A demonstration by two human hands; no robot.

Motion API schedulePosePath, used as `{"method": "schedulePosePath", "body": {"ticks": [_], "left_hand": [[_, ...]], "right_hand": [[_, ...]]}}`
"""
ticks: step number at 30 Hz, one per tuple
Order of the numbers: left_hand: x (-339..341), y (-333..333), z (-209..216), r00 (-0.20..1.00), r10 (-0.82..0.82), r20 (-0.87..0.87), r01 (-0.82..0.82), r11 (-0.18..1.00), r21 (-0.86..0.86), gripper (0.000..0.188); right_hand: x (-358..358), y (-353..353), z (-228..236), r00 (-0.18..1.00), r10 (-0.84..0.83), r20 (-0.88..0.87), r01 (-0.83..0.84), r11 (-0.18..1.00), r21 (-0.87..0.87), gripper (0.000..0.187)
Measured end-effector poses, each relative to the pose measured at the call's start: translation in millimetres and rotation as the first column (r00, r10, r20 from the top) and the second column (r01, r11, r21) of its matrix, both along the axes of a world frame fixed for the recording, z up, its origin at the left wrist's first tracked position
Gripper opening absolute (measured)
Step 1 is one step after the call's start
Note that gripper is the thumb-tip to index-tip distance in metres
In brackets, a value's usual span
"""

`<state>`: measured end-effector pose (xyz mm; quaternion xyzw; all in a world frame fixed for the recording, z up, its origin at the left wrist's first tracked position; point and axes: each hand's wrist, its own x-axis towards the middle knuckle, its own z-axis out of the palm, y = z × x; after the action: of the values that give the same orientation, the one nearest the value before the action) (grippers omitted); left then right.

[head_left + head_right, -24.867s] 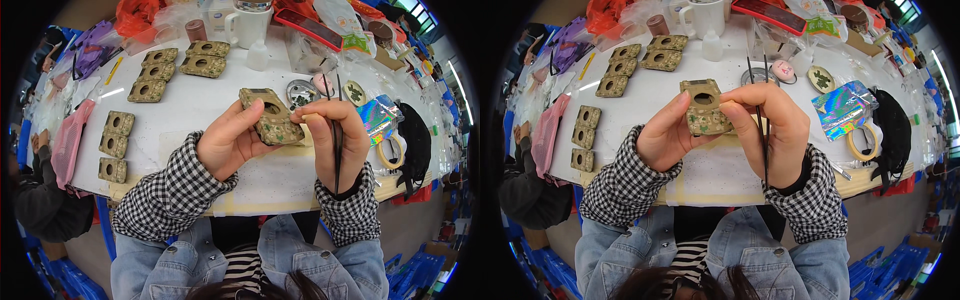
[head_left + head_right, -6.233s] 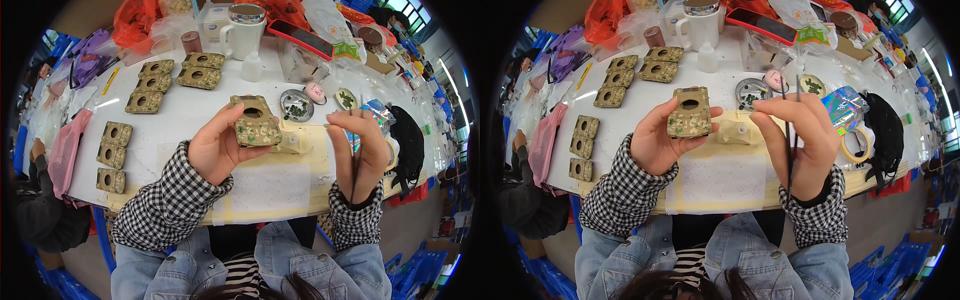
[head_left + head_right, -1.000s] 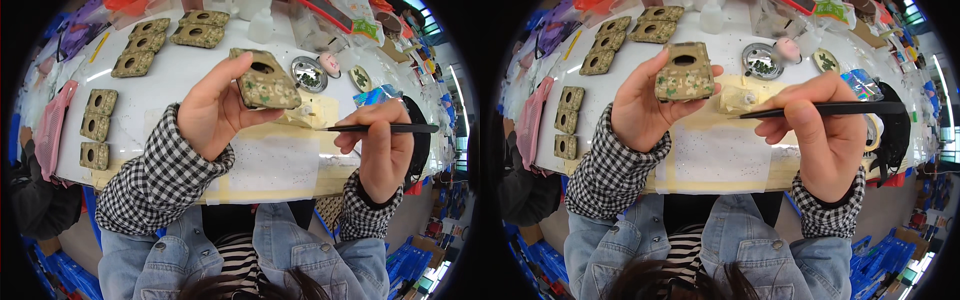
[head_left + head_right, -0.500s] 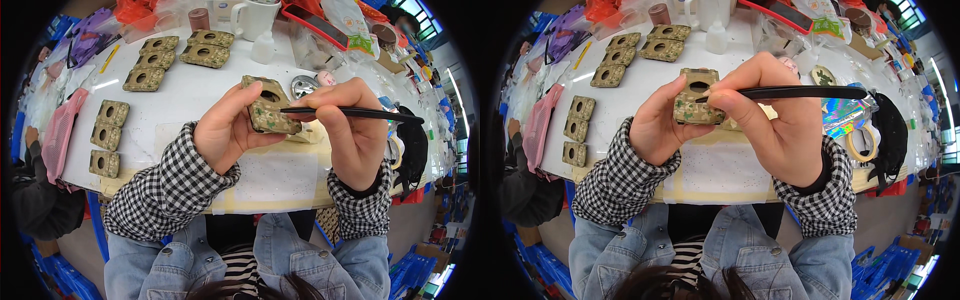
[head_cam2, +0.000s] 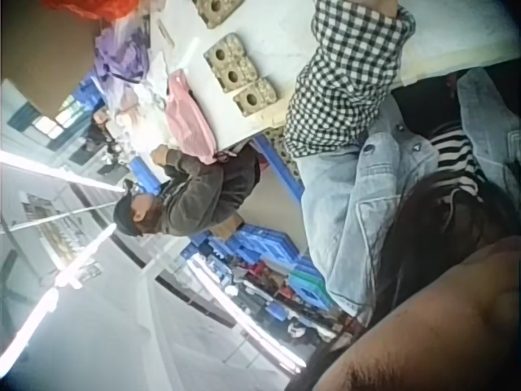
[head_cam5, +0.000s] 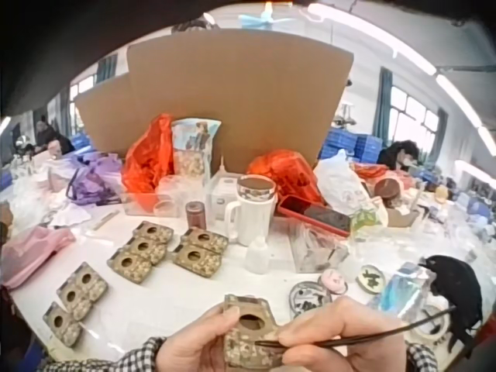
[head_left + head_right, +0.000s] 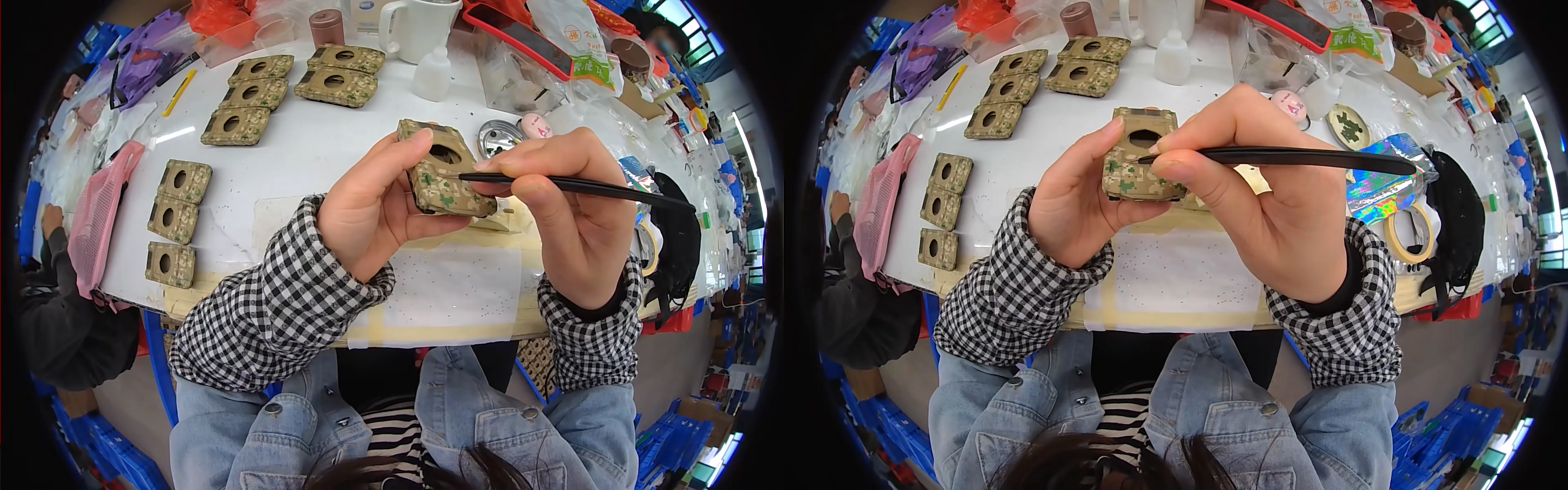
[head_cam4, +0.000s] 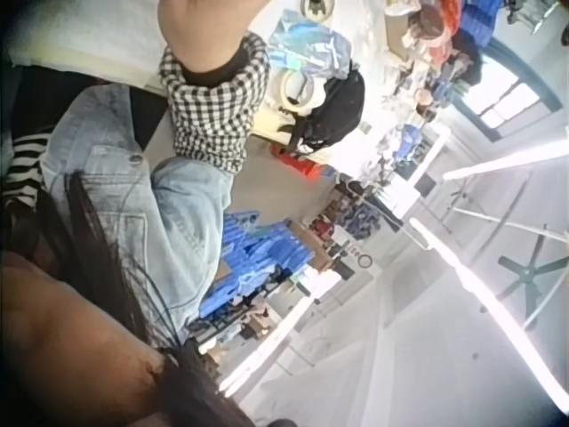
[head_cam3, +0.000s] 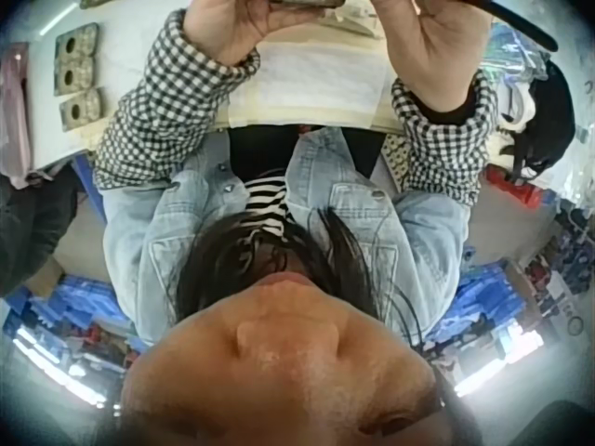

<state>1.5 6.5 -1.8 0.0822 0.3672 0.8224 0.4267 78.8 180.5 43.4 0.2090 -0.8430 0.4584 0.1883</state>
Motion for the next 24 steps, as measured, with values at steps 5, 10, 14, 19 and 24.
{"method": "schedulePosePath", "body": {"ticks": [5,10,14,19,24], "left_hand": [[-0.4,-0.5,-2.5,1.000,-0.006,-0.014,0.006,1.000,0.011,0.041],[-0.4,-0.1,-1.0,1.000,-0.002,-0.005,0.002,1.000,-0.001,0.041],[-0.5,1.0,0.6,1.000,-0.009,0.001,0.009,1.000,0.002,0.041],[-0.7,0.4,-1.2,1.000,-0.006,-0.003,0.006,1.000,-0.004,0.041],[-0.4,0.6,-1.5,1.000,-0.003,-0.007,0.003,1.000,-0.012,0.041]], "right_hand": [[0.0,0.3,-0.2,1.000,0.000,-0.003,0.000,1.000,0.003,0.012],[-0.3,0.3,0.2,1.000,-0.002,0.009,0.002,1.000,0.008,0.013],[1.0,0.7,1.8,1.000,-0.015,0.012,0.015,1.000,0.015,0.013],[-0.7,1.3,-1.5,1.000,0.002,-0.024,-0.002,1.000,0.004,0.013],[-0.9,0.8,-1.9,0.999,0.004,-0.032,-0.004,1.000,0.001,0.012]]}}
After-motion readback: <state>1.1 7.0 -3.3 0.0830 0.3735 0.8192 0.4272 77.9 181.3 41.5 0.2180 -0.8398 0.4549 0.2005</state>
